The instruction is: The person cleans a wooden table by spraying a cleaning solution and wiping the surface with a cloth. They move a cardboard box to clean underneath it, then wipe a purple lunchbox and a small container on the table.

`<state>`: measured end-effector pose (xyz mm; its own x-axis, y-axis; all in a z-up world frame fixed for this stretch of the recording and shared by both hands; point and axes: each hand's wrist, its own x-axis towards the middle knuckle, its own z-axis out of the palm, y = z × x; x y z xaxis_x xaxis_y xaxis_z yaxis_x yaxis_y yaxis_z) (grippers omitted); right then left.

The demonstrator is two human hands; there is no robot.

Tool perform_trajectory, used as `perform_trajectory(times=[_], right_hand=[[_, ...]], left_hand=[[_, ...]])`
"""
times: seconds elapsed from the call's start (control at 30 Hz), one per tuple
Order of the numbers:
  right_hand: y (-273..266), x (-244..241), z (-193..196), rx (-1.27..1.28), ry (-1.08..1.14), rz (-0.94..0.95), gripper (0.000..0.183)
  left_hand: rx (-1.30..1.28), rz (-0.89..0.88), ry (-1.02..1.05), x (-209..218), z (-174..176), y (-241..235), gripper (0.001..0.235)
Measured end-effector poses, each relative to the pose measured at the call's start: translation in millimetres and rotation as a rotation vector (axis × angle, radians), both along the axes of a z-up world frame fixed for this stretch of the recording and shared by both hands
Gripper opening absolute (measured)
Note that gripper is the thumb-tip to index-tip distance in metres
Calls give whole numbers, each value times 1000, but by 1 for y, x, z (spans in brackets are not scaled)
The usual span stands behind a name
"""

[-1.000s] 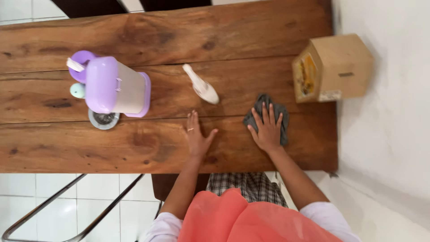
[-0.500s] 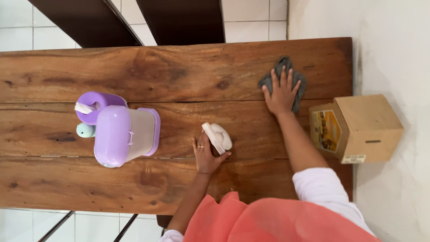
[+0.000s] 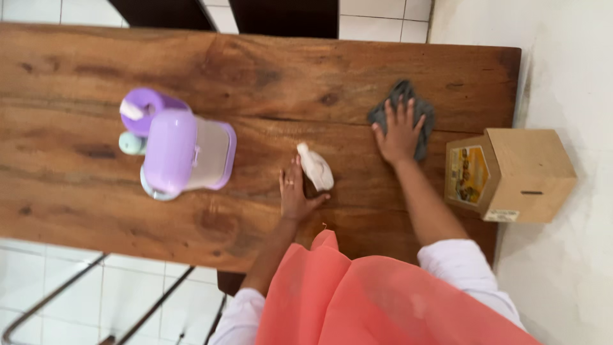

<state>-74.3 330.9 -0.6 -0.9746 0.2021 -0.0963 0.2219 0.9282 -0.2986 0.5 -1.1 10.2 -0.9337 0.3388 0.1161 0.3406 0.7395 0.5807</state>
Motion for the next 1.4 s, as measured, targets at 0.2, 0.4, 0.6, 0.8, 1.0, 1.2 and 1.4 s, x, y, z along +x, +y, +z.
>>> perform_trajectory(times=[0.2,0.4,0.6,0.8,1.0,1.2,1.4], right_hand=[[-56,128,16,-4,-32,196,69],[-82,229,19,-144,-9,336,60],[-144,261,51,-1258,-224,177,54],[-132,238,85,-1283,-70,498,55],[-50,217,63,-478,19,128,49],[-22,224,19,-88,124,254,68],[-33,228,20,-72,153,212,67]], left_hand=[[260,66,19,40,1,-26,126],[284,212,-319,158,12,-22,103],[869,-5,-224,206,20,31,92],[1079,426,-412,192,30,11,50],[643,506,84,148,103,-47,54],[-164,185,-228,127,103,-35,74],[-417,288,-181,82,34,-5,67]])
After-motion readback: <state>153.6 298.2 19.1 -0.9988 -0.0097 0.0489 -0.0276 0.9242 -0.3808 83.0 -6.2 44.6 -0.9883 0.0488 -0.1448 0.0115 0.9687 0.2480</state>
